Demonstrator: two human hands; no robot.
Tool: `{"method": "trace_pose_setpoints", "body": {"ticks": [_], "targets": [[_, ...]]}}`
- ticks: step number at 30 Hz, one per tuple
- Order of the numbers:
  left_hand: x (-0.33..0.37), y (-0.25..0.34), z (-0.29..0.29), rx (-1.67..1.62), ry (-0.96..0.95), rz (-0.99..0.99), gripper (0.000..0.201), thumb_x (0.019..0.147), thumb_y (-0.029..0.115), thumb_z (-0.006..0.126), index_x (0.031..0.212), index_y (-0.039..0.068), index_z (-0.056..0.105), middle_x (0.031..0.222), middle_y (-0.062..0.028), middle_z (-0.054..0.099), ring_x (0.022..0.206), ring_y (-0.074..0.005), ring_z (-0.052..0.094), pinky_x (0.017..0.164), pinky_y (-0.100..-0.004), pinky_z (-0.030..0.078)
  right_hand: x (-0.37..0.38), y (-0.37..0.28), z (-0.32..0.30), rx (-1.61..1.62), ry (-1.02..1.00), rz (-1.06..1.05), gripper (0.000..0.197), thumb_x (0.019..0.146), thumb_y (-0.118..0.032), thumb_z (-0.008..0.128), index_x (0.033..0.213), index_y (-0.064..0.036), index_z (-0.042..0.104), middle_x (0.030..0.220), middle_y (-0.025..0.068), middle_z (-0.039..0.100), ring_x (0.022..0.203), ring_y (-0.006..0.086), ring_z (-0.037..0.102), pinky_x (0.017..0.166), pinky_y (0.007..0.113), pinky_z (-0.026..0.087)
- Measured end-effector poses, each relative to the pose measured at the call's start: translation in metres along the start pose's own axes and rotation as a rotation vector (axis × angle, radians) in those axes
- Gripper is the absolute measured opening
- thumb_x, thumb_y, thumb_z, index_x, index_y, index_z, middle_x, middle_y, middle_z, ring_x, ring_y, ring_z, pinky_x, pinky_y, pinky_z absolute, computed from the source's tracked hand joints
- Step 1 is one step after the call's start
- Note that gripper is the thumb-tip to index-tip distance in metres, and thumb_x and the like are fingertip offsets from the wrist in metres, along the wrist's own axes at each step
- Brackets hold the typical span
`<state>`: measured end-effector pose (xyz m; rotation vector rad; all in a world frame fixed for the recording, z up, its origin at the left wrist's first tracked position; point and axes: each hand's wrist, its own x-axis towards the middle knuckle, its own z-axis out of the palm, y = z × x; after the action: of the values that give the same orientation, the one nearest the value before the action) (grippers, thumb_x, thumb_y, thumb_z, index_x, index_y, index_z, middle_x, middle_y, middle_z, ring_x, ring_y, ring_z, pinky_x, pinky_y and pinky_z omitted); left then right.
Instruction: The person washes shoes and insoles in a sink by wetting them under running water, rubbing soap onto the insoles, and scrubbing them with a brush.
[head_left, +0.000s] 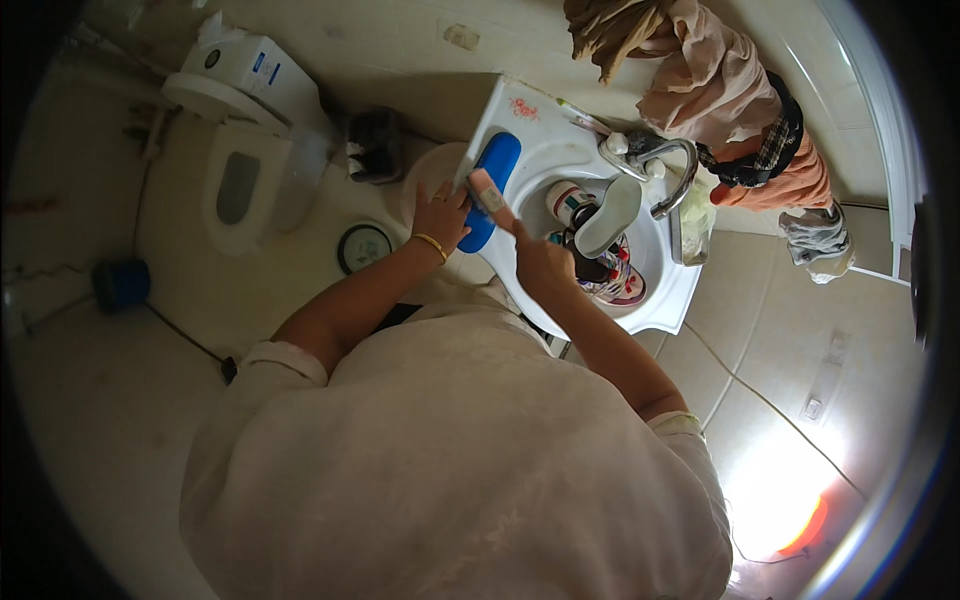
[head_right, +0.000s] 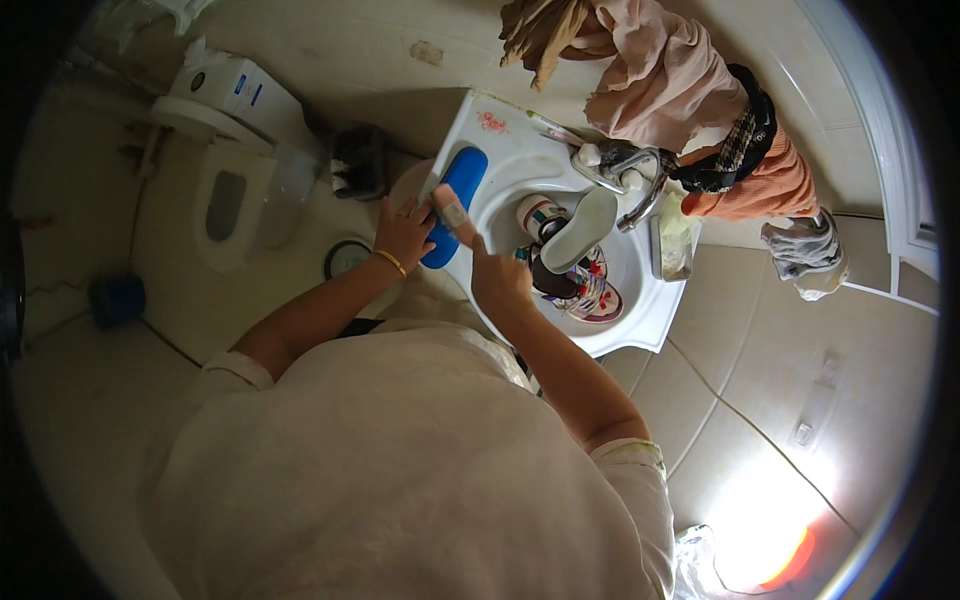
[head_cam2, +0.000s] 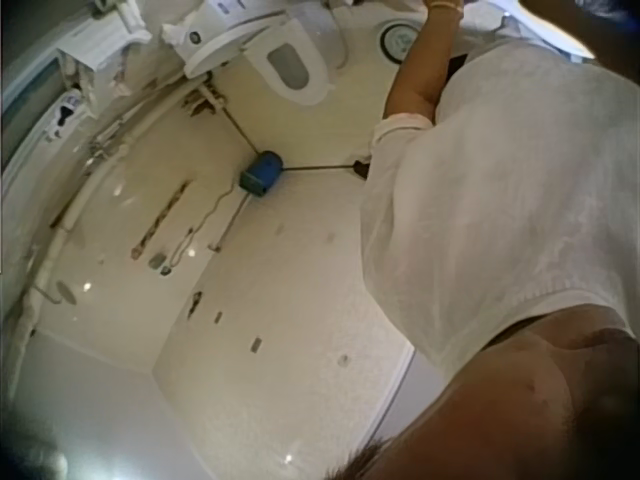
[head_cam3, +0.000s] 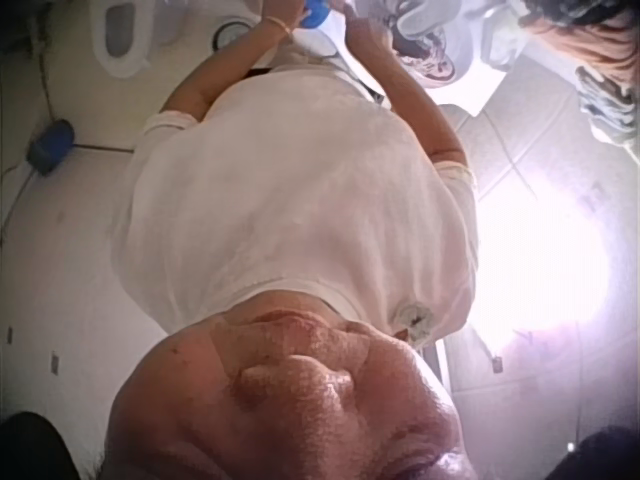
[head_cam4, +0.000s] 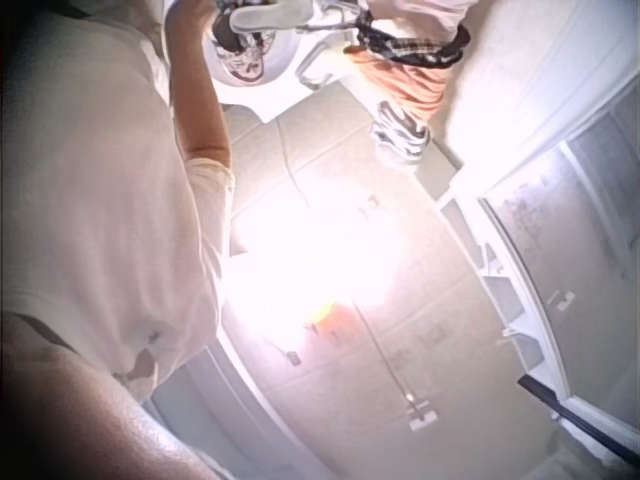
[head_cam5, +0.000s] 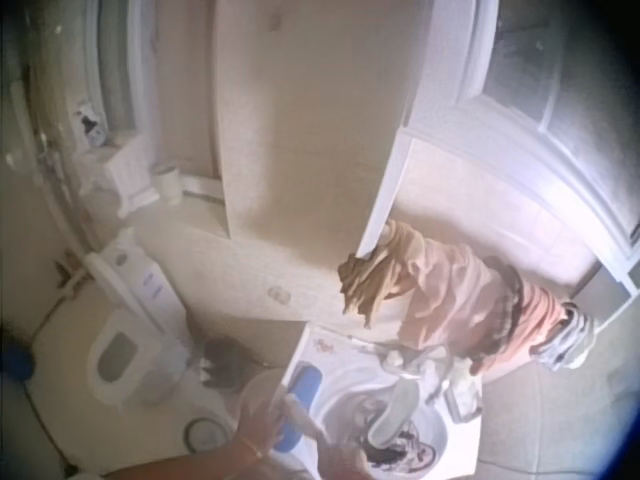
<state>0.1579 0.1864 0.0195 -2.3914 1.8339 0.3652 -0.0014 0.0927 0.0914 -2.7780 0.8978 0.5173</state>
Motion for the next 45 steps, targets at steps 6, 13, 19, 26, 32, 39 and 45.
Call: {"method": "trace_pose_setpoints", "body": {"ticks": [6, 13, 19, 26, 32, 39, 45], "targets": [[0.003, 0.005, -0.004, 0.060, 0.023, 0.026, 0.046, 0.077, 0.038, 0.060, 0.118, 0.017, 0.053, 0.131, 0.0010, 0.039, 0.126, -0.0221, 0.030, 0.099, -0.0585, 0.021, 0.081, 0.038, -0.002, 0.109, 0.120, 0.191, 0.029, 0.084, -0.014, 0.040, 0.112, -0.0111, 0.049, 0.078, 0.0167, 0.064, 0.068, 0.0342, 0.063, 0.057, 0.044, 0.050], [0.001, 0.000, -0.005, -0.017, -0.010, -0.003, 0.048, 0.077, 0.037, 0.060, 0.119, 0.016, 0.052, 0.133, 0.0010, 0.037, 0.126, -0.0220, 0.030, 0.100, -0.0575, 0.020, -0.033, 0.010, 0.056, 0.158, 0.188, 0.012, 0.035, 0.085, -0.018, 0.046, 0.120, -0.0145, 0.047, 0.087, 0.0250, 0.060, 0.092, 0.0412, 0.057, 0.077, 0.049, 0.045], [0.002, 0.003, -0.003, -0.048, 0.008, 0.008, 0.045, 0.075, 0.033, 0.063, 0.116, 0.015, 0.055, 0.134, 0.0013, 0.036, 0.125, -0.0217, 0.032, 0.101, -0.0584, 0.019, 0.048, 0.032, 0.033, 0.373, 0.155, 0.307, 0.031, 0.089, -0.022, 0.040, 0.118, -0.0143, 0.045, 0.081, 0.0221, 0.061, 0.075, 0.0357, 0.062, 0.060, 0.044, 0.049], [0.000, 0.000, -0.007, -0.069, 0.013, 0.011, 0.046, 0.074, 0.032, 0.064, 0.116, 0.014, 0.055, 0.128, 0.0004, 0.040, 0.122, -0.0213, 0.034, 0.100, -0.0580, 0.020, -0.041, 0.013, 0.085, 0.072, 0.502, -0.091, 0.040, 0.087, -0.022, 0.045, 0.126, -0.0159, 0.041, 0.084, 0.0228, 0.062, 0.078, 0.0380, 0.062, 0.068, 0.047, 0.049], [0.003, 0.004, -0.006, -0.056, 0.029, 0.014, 0.043, 0.075, 0.031, 0.063, 0.114, 0.013, 0.057, 0.132, 0.0010, 0.036, 0.123, -0.0208, 0.033, 0.101, -0.0584, 0.018, 0.042, 0.031, 0.034, 0.327, 0.084, 0.304, 0.039, 0.090, -0.024, 0.037, 0.129, -0.0201, 0.037, 0.086, 0.0209, 0.062, 0.079, 0.0375, 0.061, 0.067, 0.047, 0.048], [0.000, 0.002, -0.009, -0.089, -0.040, -0.010, 0.043, 0.077, 0.033, 0.061, 0.116, 0.014, 0.056, 0.135, 0.0013, 0.035, 0.123, -0.0206, 0.033, 0.102, -0.0578, 0.018, -0.055, 0.000, 0.049, 0.385, 0.100, 0.105, 0.039, 0.089, -0.023, 0.037, 0.128, -0.0170, 0.038, 0.091, 0.0223, 0.061, 0.083, 0.0395, 0.060, 0.070, 0.050, 0.046], [0.002, 0.006, -0.010, -0.065, -0.018, -0.007, 0.044, 0.077, 0.033, 0.061, 0.116, 0.015, 0.055, 0.137, 0.0014, 0.034, 0.123, -0.0209, 0.034, 0.102, -0.0571, 0.018, 0.036, 0.025, 0.022, 0.423, 0.086, 0.337, 0.033, 0.088, -0.023, 0.040, 0.121, -0.0179, 0.044, 0.089, 0.0235, 0.060, 0.079, 0.0402, 0.060, 0.068, 0.049, 0.046]]}}
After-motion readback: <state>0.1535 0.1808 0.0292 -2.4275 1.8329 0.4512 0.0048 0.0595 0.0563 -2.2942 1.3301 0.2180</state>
